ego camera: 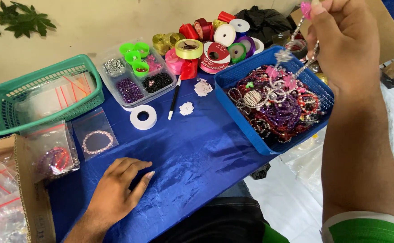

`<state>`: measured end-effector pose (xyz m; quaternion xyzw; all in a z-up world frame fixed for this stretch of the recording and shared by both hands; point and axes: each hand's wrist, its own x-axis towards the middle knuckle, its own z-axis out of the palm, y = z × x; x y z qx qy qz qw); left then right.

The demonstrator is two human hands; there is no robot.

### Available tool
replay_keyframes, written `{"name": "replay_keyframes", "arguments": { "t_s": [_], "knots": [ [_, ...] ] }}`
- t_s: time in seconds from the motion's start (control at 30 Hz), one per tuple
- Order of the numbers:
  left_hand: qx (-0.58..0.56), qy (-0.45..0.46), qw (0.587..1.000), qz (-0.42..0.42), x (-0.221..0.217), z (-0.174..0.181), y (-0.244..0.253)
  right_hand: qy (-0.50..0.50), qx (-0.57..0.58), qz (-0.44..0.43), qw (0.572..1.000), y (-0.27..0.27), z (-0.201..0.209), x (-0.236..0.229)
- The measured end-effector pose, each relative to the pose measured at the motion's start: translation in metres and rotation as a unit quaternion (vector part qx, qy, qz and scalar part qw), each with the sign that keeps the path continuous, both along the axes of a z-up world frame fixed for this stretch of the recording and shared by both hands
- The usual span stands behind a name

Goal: The person picks up beaded bracelets one by one from a bin and places each into a plastic bag.

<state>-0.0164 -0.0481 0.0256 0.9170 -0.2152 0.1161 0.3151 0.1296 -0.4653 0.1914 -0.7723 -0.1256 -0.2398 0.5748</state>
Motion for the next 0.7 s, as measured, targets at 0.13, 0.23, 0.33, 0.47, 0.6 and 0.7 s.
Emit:
{"name": "replay_keyframes", "arguments": {
  "t_s": [0.13,0.23,0.33,0.47,0.6,0.7],
  "knots": [
    [-0.013,0.004,1.000,0.010,-0.001,-0.003,0.001,0.002,-0.018,0.035,0.999,0.033,0.005,-0.022],
    [-0.061,0.007,0.998,0.015,-0.002,-0.008,0.003,0.007,-0.005,0.088,0.996,0.067,-0.005,-0.039],
    [-0.133,0.053,0.989,0.033,-0.001,-0.015,0.005,0.041,0.014,0.148,0.988,0.113,-0.012,-0.058],
    [-0.316,0.164,0.935,-0.017,0.000,-0.024,0.009,0.116,0.069,0.238,0.962,0.170,-0.036,-0.071],
    [-0.445,0.291,0.843,-0.082,0.002,-0.035,0.008,0.217,0.116,0.319,0.915,0.224,-0.066,-0.071],
    [-0.462,0.326,0.823,-0.048,0.001,-0.034,0.009,0.244,0.133,0.354,0.893,0.243,-0.091,-0.063]
  ]
}}
